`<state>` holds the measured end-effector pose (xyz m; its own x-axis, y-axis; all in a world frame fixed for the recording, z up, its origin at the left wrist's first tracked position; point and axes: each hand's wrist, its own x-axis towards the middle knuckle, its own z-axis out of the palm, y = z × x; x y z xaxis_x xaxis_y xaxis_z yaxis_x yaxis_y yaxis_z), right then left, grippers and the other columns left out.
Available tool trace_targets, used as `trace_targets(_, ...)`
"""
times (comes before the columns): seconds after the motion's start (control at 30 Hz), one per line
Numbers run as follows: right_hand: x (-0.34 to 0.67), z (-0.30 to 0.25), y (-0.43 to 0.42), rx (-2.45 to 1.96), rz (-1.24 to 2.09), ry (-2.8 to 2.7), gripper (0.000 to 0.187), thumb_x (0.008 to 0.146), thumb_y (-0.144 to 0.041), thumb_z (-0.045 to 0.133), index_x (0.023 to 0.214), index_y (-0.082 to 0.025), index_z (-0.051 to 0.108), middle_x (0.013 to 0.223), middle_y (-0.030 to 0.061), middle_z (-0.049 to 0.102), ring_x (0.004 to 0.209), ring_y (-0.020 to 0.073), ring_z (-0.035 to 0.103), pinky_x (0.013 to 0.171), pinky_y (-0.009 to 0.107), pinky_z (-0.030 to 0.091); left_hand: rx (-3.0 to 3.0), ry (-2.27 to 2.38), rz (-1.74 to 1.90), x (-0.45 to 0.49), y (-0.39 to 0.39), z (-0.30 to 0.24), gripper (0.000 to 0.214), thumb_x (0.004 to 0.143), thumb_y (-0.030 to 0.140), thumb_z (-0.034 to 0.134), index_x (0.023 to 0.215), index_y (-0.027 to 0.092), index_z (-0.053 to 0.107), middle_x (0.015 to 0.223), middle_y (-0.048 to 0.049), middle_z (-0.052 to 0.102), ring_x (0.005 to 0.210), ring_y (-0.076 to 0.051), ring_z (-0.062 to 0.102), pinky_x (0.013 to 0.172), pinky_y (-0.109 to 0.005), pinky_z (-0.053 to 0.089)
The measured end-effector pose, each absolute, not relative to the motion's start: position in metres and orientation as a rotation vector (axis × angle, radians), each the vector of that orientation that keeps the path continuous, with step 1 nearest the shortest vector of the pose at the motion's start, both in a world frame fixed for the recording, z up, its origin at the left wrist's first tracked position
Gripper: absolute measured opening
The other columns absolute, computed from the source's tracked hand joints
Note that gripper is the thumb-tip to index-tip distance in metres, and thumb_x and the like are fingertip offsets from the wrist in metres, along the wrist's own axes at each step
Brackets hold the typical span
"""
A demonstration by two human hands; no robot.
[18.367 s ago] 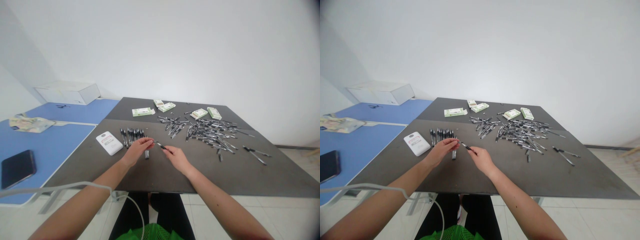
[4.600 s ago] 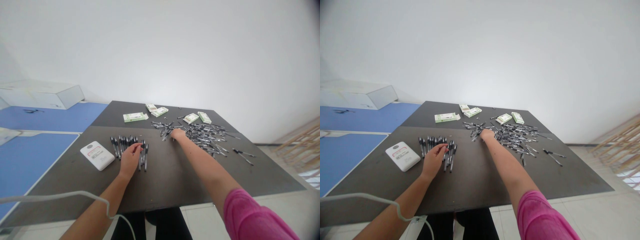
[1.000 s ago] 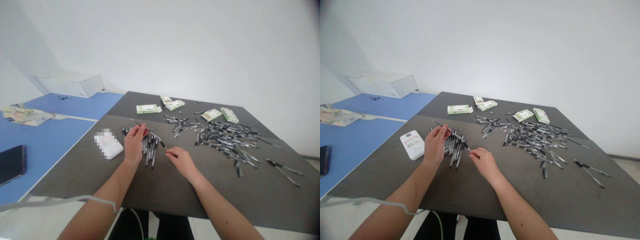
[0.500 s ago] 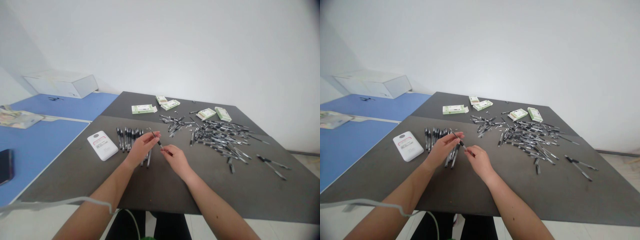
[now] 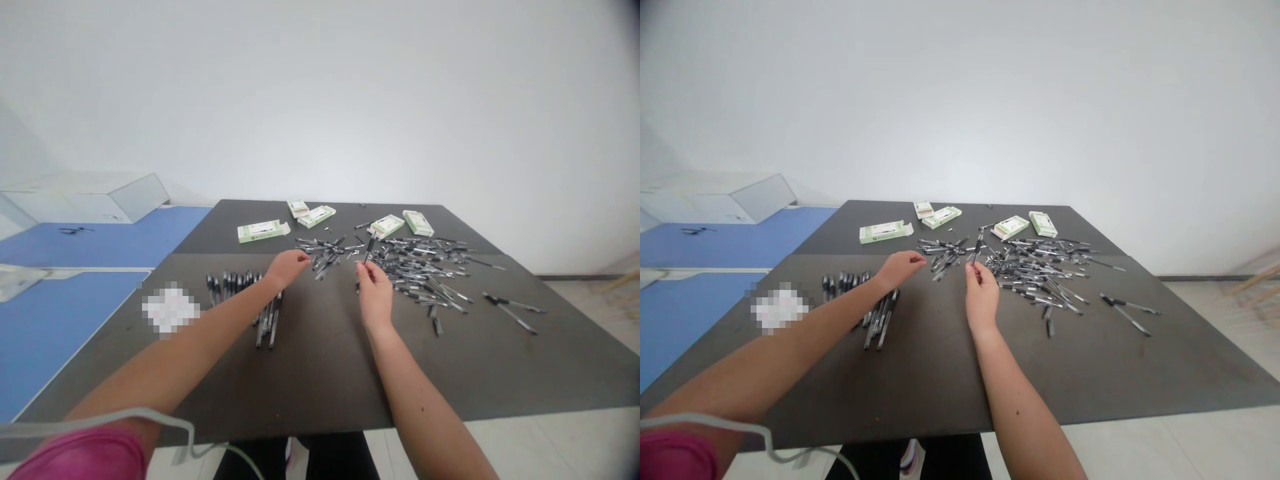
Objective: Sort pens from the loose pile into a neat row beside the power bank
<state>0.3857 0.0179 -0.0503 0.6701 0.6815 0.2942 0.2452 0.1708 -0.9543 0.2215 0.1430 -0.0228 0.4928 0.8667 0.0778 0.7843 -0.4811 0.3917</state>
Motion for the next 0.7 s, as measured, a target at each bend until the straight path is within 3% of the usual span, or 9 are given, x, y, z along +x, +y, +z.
trace_targets(0.27,0.388,-0.044,0.017,-1.341,0.37,-0.771,0.035,0.08,-0.046,0.053,0.088,-0.014,0.065,0.071,0.0007,0.058,0.063,0.0127,0.048,0.06,0.024,0.037,2.499,1.431,0.044,0.262,0.161,-0.053,0.021,0.072,0.027,0.056,0.075,0.019,0.075,0.084,-0.0098,0.073,0.083,-0.022,0.066,0.076,-0.026,0.047)
trace_targets(0.5,0.387,-0.039,0.013,-1.314,0.355,-0.786,0.033,0.082,-0.044,0.053,0.087,-0.014,0.065,0.072,0.0003,0.057,0.063,0.0124,0.048,0.06,0.024,0.037,2.541,1.446,0.171,0.267,0.141,-0.056,0.032,0.081,0.029,0.044,0.093,0.021,0.072,0.1,-0.0091,0.071,0.094,-0.022,0.063,0.082,-0.028,0.046)
trace_targets(0.7,0.389,-0.04,0.015,-1.33,0.326,-0.799,0.033,0.083,-0.044,0.052,0.087,-0.015,0.065,0.071,0.0004,0.056,0.063,0.0127,0.046,0.06,0.025,0.037,2.522,1.512,0.242,0.275,0.156,-0.048,0.031,0.08,0.028,0.045,0.091,0.02,0.073,0.098,-0.0089,0.071,0.091,-0.02,0.063,0.08,-0.025,0.045)
